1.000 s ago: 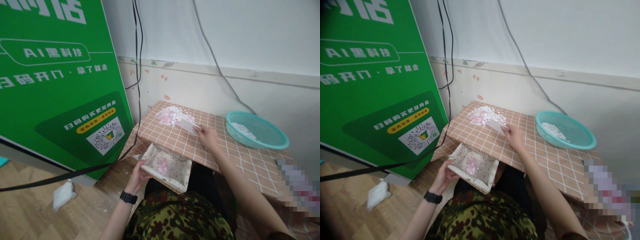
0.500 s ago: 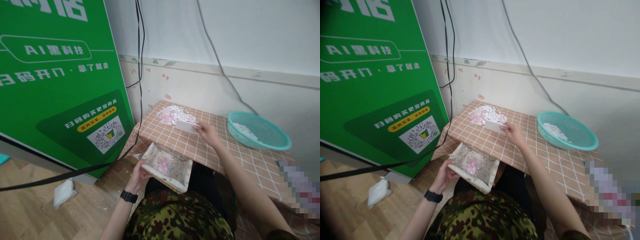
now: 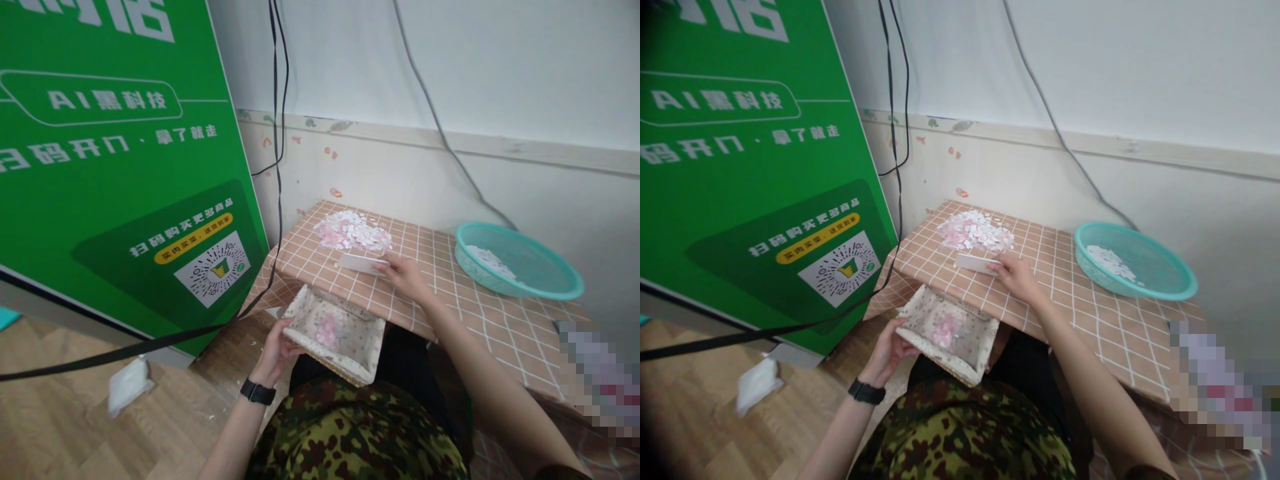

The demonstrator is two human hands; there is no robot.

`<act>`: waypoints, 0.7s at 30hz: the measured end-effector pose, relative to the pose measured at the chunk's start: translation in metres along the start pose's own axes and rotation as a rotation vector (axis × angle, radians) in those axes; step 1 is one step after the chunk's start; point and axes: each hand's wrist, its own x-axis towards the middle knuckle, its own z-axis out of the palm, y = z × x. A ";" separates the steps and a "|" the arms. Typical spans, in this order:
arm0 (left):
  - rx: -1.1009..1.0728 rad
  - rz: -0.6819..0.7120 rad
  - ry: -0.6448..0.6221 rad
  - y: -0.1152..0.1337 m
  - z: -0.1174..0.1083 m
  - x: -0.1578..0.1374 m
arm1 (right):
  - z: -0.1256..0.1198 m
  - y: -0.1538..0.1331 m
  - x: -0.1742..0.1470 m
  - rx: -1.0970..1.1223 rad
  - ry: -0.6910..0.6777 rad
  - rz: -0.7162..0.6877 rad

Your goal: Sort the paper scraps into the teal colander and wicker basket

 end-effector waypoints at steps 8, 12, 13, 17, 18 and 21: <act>0.010 0.001 -0.002 0.001 0.001 -0.001 | 0.004 -0.003 -0.005 0.090 0.083 0.052; 0.011 0.002 0.013 0.002 0.002 -0.002 | 0.015 -0.002 -0.005 0.059 0.106 0.073; 0.012 0.005 0.018 0.002 0.002 -0.001 | 0.016 -0.002 -0.005 0.055 0.107 0.071; 0.019 0.005 0.012 0.001 0.000 0.000 | 0.013 -0.003 -0.009 0.039 0.135 0.066; 0.019 0.003 0.009 0.001 0.000 0.000 | 0.011 -0.005 -0.009 0.035 0.144 0.066; 0.011 -0.002 0.011 0.000 0.000 0.000 | 0.006 -0.011 -0.009 0.036 0.106 0.030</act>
